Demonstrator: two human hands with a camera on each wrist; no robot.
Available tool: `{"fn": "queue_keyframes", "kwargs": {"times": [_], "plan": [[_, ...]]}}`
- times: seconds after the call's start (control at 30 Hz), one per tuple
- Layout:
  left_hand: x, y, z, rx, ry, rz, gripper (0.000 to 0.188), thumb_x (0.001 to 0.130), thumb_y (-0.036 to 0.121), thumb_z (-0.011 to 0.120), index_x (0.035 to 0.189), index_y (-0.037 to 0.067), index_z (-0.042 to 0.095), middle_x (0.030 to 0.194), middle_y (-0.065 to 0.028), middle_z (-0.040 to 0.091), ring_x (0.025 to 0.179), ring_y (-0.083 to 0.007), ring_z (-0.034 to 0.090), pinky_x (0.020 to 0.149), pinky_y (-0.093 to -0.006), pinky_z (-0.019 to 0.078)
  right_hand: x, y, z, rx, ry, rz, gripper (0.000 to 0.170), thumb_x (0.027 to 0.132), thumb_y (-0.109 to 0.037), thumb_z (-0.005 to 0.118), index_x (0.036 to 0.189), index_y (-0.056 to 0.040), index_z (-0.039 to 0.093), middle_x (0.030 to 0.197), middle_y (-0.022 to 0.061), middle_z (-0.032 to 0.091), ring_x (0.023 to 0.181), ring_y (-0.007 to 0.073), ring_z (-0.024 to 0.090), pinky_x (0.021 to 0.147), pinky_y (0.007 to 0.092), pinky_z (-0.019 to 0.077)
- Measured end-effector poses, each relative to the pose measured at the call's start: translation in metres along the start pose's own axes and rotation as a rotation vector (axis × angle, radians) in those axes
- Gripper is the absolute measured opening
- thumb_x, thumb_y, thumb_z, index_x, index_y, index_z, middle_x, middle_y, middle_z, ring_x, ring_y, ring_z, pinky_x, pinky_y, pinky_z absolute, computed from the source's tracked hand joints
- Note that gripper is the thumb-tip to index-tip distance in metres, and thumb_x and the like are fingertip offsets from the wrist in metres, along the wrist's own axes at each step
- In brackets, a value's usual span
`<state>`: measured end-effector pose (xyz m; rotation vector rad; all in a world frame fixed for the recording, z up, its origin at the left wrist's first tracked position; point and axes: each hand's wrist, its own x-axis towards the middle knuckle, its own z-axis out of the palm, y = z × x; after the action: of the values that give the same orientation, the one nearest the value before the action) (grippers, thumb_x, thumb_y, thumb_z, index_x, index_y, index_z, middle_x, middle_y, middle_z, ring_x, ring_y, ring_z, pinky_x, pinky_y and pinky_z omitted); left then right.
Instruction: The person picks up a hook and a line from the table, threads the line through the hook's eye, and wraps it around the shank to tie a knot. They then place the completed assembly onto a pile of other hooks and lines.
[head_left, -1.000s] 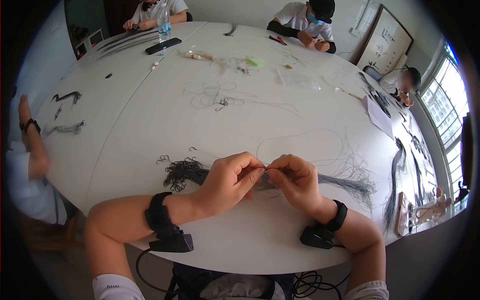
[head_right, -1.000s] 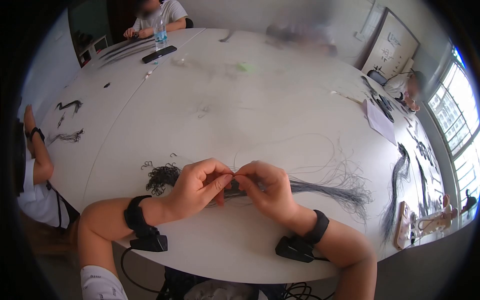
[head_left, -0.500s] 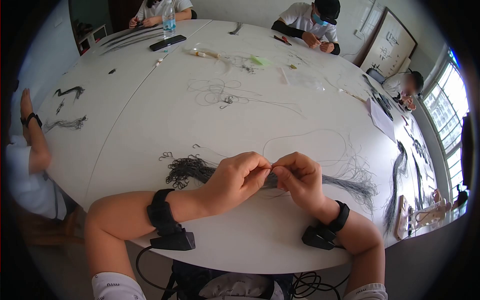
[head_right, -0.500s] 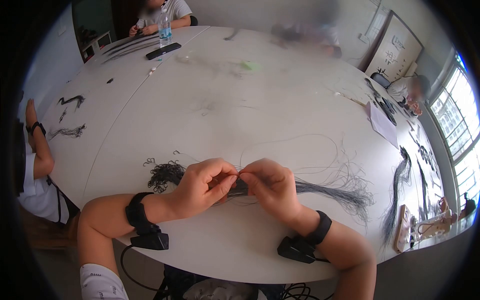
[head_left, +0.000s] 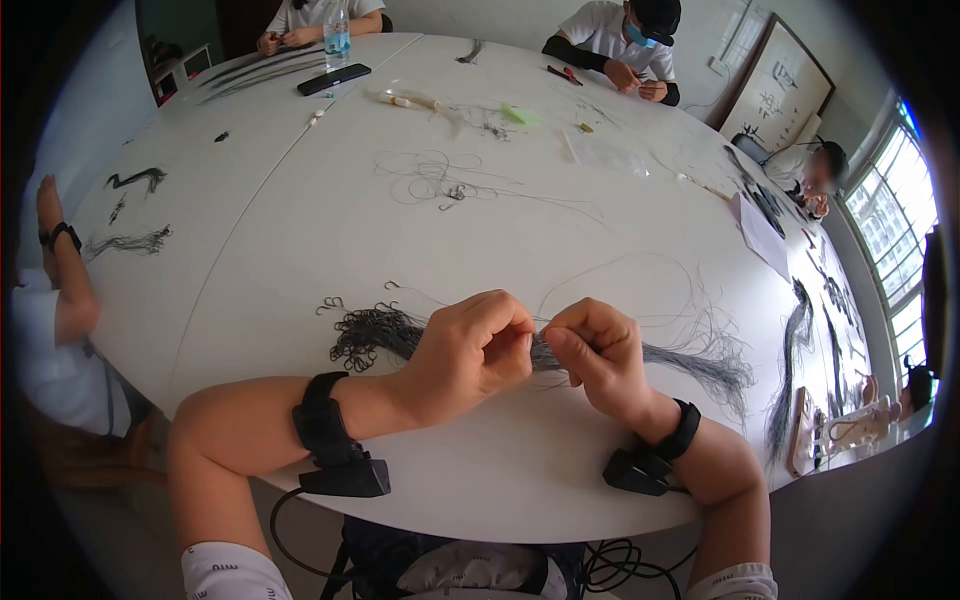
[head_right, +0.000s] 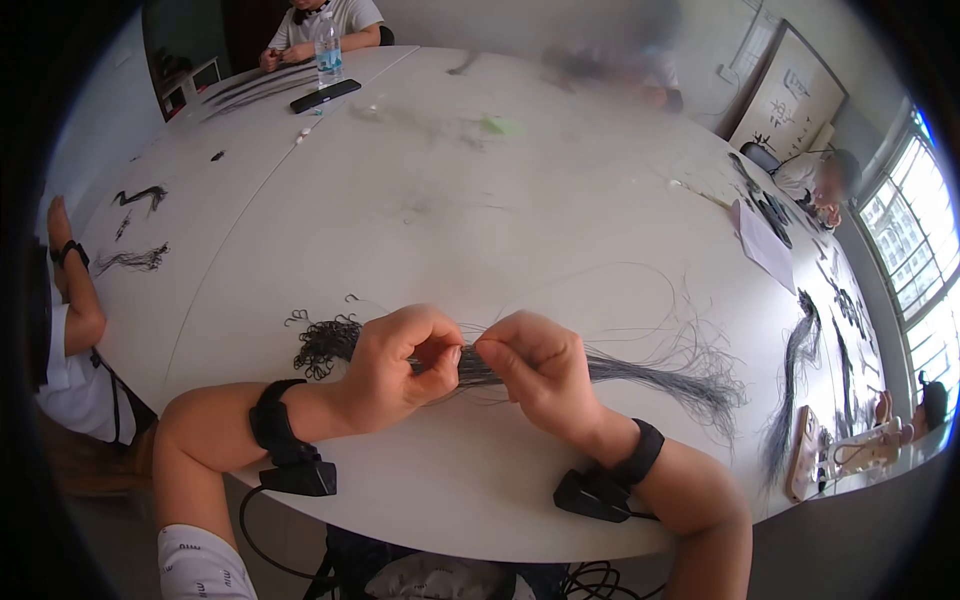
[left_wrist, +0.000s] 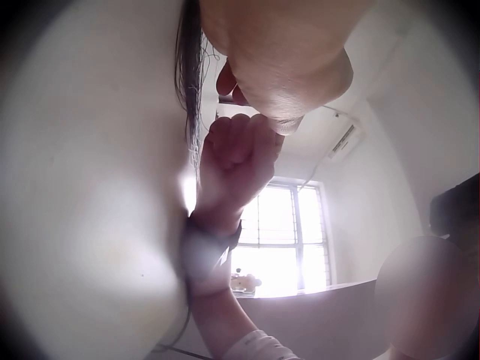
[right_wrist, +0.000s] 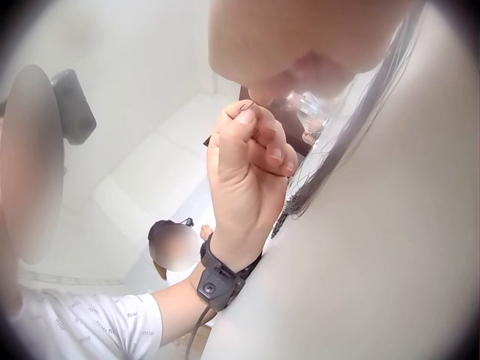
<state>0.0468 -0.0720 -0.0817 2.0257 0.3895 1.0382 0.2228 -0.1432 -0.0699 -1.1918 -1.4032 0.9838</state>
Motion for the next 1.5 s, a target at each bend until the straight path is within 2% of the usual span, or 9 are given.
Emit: {"fn": "queue_keyframes", "kwargs": {"times": [0.2, 0.37, 0.5, 0.6, 0.67, 0.97, 1.33, 1.47, 1.5], "plan": [[-0.0002, -0.0009, 0.0002, -0.088, 0.038, -0.086, 0.005, 0.083, 0.003, 0.057, 0.083, 0.003, 0.052, 0.072, -0.0028, 0.055, 0.059, -0.0071, 0.051, 0.052, -0.0212, 0.0416, -0.002, 0.0012, -0.0005, -0.09, 0.048, -0.055, 0.006, 0.087, -0.006, 0.059, 0.085, -0.0009, 0.059, 0.064, -0.0016, 0.055, 0.054, 0.0028, 0.045, 0.049, 0.0187, 0.0375], [0.0007, -0.0006, -0.0016, -0.252, 0.069, -0.233, 0.008, 0.086, 0.008, 0.058, 0.089, 0.001, 0.055, 0.075, -0.0014, 0.056, 0.055, -0.0039, 0.046, 0.049, -0.0199, 0.0388, -0.0024, 0.0009, 0.0023, -0.112, 0.105, -0.087, 0.003, 0.085, -0.003, 0.059, 0.085, -0.0002, 0.06, 0.066, -0.0008, 0.057, 0.06, 0.0037, 0.048, 0.056, 0.0193, 0.04], [0.003, 0.0035, -0.0012, -0.239, 0.044, -0.235, 0.011, 0.086, 0.009, 0.058, 0.093, 0.001, 0.056, 0.077, -0.0023, 0.057, 0.053, -0.0044, 0.046, 0.048, -0.0194, 0.0388, -0.0022, 0.0011, 0.0027, -0.13, 0.115, -0.104, 0.002, 0.085, -0.003, 0.06, 0.085, -0.0009, 0.06, 0.066, -0.0005, 0.056, 0.06, 0.0031, 0.048, 0.055, 0.0188, 0.0396], [0.0034, 0.0038, -0.0021, -0.138, 0.001, -0.121, 0.011, 0.086, 0.008, 0.058, 0.093, 0.0, 0.057, 0.079, -0.003, 0.058, 0.052, -0.0051, 0.047, 0.047, -0.0191, 0.039, -0.0023, 0.0009, 0.0017, -0.127, 0.109, -0.093, 0.002, 0.085, -0.003, 0.059, 0.086, -0.0012, 0.06, 0.066, -0.0003, 0.057, 0.059, 0.0028, 0.047, 0.054, 0.0187, 0.0389], [0.0036, 0.0045, -0.0034, -0.05, -0.052, -0.108, 0.011, 0.087, 0.011, 0.06, 0.093, 0.002, 0.058, 0.078, -0.0026, 0.057, 0.059, -0.004, 0.051, 0.05, -0.0191, 0.042, -0.0025, 0.0009, 0.0008, -0.117, 0.099, -0.081, 0.002, 0.085, -0.003, 0.059, 0.086, -0.0013, 0.06, 0.067, -0.0003, 0.056, 0.058, 0.0026, 0.046, 0.053, 0.0188, 0.0384], [0.002, -0.0002, -0.0005, -0.02, -0.046, -0.099, 0.007, 0.086, 0.009, 0.059, 0.09, 0.004, 0.055, 0.082, -0.0031, 0.056, 0.063, -0.0079, 0.053, 0.053, -0.0215, 0.0436, -0.0017, -0.0006, 0.001, -0.038, 0.077, -0.052, 0.005, 0.088, -0.006, 0.057, 0.086, -0.0013, 0.058, 0.065, -0.0017, 0.053, 0.054, 0.002, 0.045, 0.046, 0.0172, 0.0341], [0.0043, 0.0039, -0.0003, 0.017, -0.022, -0.083, 0.008, 0.086, 0.005, 0.056, 0.086, 0.003, 0.049, 0.081, -0.0056, 0.053, 0.059, -0.0119, 0.05, 0.052, -0.0254, 0.0425, -0.0009, 0.0028, 0.0002, -0.062, 0.132, -0.027, 0.005, 0.086, -0.004, 0.058, 0.083, -0.0006, 0.058, 0.071, -0.001, 0.056, 0.066, 0.0048, 0.047, 0.059, 0.0205, 0.0398], [0.005, 0.0026, -0.0015, 0.044, -0.004, -0.094, 0.007, 0.085, 0.004, 0.056, 0.086, 0.002, 0.05, 0.082, -0.0057, 0.053, 0.061, -0.013, 0.05, 0.053, -0.0257, 0.0428, 0.0002, 0.0041, 0.0004, -0.096, 0.165, -0.035, 0.002, 0.084, -0.002, 0.058, 0.083, -0.0007, 0.058, 0.069, 0.0014, 0.056, 0.063, 0.0062, 0.048, 0.059, 0.0207, 0.0402], [0.0051, 0.0026, -0.0016, 0.043, -0.005, -0.095, 0.007, 0.085, 0.004, 0.056, 0.086, 0.002, 0.05, 0.082, -0.0057, 0.053, 0.061, -0.013, 0.05, 0.053, -0.0257, 0.0428, -0.0004, 0.0037, -0.0014, -0.21, 0.164, -0.1, 0.003, 0.081, -0.001, 0.059, 0.084, -0.0015, 0.058, 0.073, 0.003, 0.057, 0.066, 0.0096, 0.049, 0.061, 0.0233, 0.041]]}}
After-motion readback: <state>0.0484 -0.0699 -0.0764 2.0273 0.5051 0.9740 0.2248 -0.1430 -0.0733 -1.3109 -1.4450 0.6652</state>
